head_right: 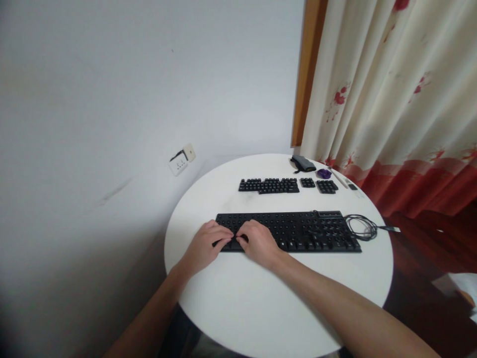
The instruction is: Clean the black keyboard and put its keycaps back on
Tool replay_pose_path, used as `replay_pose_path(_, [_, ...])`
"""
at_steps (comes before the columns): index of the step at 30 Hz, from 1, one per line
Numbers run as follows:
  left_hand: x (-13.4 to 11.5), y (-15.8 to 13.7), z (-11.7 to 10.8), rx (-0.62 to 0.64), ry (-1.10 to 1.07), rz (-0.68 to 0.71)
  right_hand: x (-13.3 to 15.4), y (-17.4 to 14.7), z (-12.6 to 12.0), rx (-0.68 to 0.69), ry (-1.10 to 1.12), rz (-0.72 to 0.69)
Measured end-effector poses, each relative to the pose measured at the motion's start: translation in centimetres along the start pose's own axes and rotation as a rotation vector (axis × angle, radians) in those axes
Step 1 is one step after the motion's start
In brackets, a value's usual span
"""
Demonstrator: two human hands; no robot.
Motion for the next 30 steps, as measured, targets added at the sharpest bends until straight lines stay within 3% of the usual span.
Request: replay_pose_path(30, [-0.34,0.04,-0.13,-0.023,-0.024,-0.006,0.94,0.01,-0.56,0.064,-0.084,-0.03])
Point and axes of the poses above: each hand's wrist, its own y-axis towards the middle knuckle, its own z-axis out of the palm, x = y × z, the point moved 3 cm from there along y, towards the middle knuckle, and after that the axes turned 1 degree about x, right-handed, at the moved point
